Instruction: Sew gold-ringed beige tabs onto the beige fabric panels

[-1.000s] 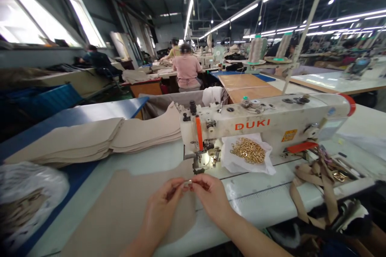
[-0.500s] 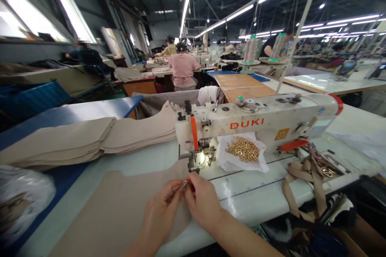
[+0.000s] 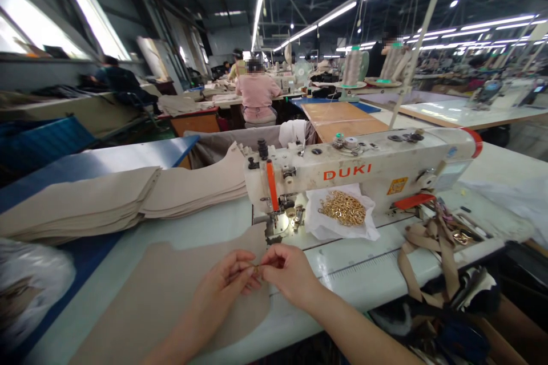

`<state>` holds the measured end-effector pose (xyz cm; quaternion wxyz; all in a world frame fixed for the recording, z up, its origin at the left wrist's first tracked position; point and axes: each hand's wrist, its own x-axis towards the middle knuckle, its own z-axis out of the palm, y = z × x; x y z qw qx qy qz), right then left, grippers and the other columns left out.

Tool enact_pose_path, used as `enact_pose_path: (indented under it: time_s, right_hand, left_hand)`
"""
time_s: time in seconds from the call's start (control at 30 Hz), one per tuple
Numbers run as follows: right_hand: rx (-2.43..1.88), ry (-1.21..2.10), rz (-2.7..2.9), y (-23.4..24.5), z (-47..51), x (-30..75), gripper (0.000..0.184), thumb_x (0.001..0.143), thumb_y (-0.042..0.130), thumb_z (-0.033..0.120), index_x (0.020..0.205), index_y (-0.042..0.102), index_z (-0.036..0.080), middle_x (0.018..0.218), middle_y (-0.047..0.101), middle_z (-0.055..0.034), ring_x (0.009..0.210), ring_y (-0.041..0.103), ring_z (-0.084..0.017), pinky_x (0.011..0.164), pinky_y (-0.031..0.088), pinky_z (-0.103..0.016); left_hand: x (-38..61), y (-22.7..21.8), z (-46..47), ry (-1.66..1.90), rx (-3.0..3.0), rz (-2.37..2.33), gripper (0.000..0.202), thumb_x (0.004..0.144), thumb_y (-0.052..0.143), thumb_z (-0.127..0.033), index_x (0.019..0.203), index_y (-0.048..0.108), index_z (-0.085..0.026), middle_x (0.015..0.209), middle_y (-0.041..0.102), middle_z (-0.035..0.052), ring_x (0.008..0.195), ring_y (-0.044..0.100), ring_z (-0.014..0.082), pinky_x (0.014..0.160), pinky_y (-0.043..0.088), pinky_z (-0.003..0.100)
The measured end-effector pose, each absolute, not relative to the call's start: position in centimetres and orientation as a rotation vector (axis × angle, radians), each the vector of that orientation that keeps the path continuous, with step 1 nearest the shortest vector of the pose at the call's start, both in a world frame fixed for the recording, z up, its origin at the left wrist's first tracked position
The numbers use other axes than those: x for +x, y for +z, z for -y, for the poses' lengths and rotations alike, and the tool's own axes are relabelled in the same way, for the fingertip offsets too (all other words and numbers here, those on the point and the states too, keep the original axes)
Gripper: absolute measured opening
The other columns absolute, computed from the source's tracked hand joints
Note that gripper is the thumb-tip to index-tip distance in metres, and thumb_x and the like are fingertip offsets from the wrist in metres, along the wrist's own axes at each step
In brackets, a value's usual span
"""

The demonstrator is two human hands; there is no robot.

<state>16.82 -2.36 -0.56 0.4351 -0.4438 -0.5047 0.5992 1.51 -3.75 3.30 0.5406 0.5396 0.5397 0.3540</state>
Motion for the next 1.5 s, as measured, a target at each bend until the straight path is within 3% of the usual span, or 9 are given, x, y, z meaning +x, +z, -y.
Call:
enact_pose_path:
  time_s: [0.23, 0.37, 0.47, 0.63, 0.8, 0.97, 1.1, 1.2, 1.5]
  right_hand:
    - [-1.06, 1.695, 0.998, 0.7, 2.8, 16.9, 0.029, 0.055, 0.078, 0.036, 0.061, 0.057, 0.017, 0.053, 0.059, 0.0047, 0.048, 0.052, -0.009, 0.052, 0.042, -0.023]
    - [-1.022, 1.686, 0.917, 1.3, 3.1, 16.7, 0.03, 0.055, 0.079, 0.038, 0.062, 0.059, 0.016, 0.056, 0.063, 0.0028, 0.049, 0.054, -0.009, 0.053, 0.043, -0.022]
    - [-0.996, 1.655, 0.915, 1.4, 3.3, 16.5, 0.032, 0.053, 0.08, 0.039, 0.061, 0.059, 0.016, 0.054, 0.062, 0.0034, 0.048, 0.053, -0.008, 0.052, 0.043, -0.022]
    - [-0.956, 1.7, 0.948, 1.7, 3.5, 16.6, 0.034, 0.056, 0.08, 0.041, 0.064, 0.058, 0.016, 0.056, 0.062, 0.0029, 0.05, 0.056, -0.009, 0.055, 0.045, -0.022]
    - [-0.94, 1.721, 1.042, 1.4, 3.9, 16.8, 0.026, 0.062, 0.075, 0.034, 0.066, 0.056, 0.017, 0.057, 0.062, 0.0029, 0.052, 0.056, -0.01, 0.054, 0.044, -0.022]
    - [-1.037, 1.437, 1.377, 2.4, 5.1, 16.8, 0.005, 0.072, 0.062, 0.021, 0.072, 0.058, 0.018, 0.064, 0.06, 0.0023, 0.062, 0.056, -0.012, 0.06, 0.044, -0.023]
    - [-1.083, 1.228, 1.587, 3.2, 5.7, 16.9, 0.013, 0.068, 0.066, 0.019, 0.079, 0.059, 0.019, 0.076, 0.06, 0.0012, 0.071, 0.055, -0.013, 0.067, 0.044, -0.024]
    - [-1.074, 1.151, 1.597, 3.0, 5.8, 17.1, 0.004, 0.072, 0.061, 0.016, 0.074, 0.059, 0.019, 0.071, 0.059, 0.002, 0.068, 0.055, -0.012, 0.065, 0.044, -0.022]
    - [-1.01, 1.081, 1.471, 2.0, 5.6, 17.3, 0.008, 0.074, 0.06, 0.015, 0.067, 0.06, 0.019, 0.067, 0.059, 0.0015, 0.064, 0.054, -0.012, 0.063, 0.043, -0.023]
  left_hand:
    - [0.8, 3.1, 3.8, 0.828, 0.958, -1.152, 0.041, 0.073, 0.06, -0.055, 0.085, 0.06, -0.016, 0.066, 0.07, 0.0039, 0.065, 0.066, 0.0177, 0.062, 0.051, 0.027]
    - [0.8, 2.4, 3.7, 0.806, 0.762, -1.006, 0.034, 0.069, 0.073, -0.039, 0.09, 0.063, -0.014, 0.074, 0.071, 0.0051, 0.064, 0.063, 0.0122, 0.061, 0.048, 0.021]
    - [1.0, 2.2, 3.6, 0.794, 0.726, -0.963, 0.026, 0.064, 0.078, -0.026, 0.083, 0.064, -0.014, 0.071, 0.068, 0.0022, 0.059, 0.058, 0.0079, 0.057, 0.044, 0.017]
    - [1.1, 3.0, 3.2, 0.744, 0.732, -0.895, 0.021, 0.063, 0.079, -0.024, 0.071, 0.062, -0.014, 0.068, 0.064, 0.0007, 0.064, 0.059, 0.0099, 0.061, 0.044, 0.019]
    - [0.7, 4.0, 2.8, 0.641, 0.945, -0.908, 0.015, 0.063, 0.073, -0.023, 0.066, 0.059, -0.016, 0.063, 0.061, -0.0015, 0.063, 0.056, 0.0111, 0.062, 0.04, 0.021]
    - [0.1, 4.8, 2.3, 0.533, 1.253, -1.029, 0.006, 0.059, 0.061, -0.015, 0.061, 0.056, -0.018, 0.057, 0.056, -0.0036, 0.057, 0.048, 0.0115, 0.058, 0.035, 0.023]
    - [0.1, 4.9, 2.4, 0.558, 1.355, -1.128, 0.005, 0.055, 0.055, -0.014, 0.058, 0.053, -0.018, 0.054, 0.048, -0.0054, 0.054, 0.041, 0.0108, 0.052, 0.029, 0.023]
    - [0.2, 4.5, 2.5, 0.597, 1.345, -1.141, 0.005, 0.056, 0.056, -0.015, 0.059, 0.054, -0.018, 0.054, 0.049, -0.0053, 0.054, 0.041, 0.0103, 0.052, 0.03, 0.022]
    - [0.6, 5.2, 2.7, 0.707, 1.315, -1.155, 0.007, 0.056, 0.061, -0.021, 0.059, 0.056, -0.017, 0.06, 0.055, -0.003, 0.059, 0.047, 0.012, 0.058, 0.036, 0.023]
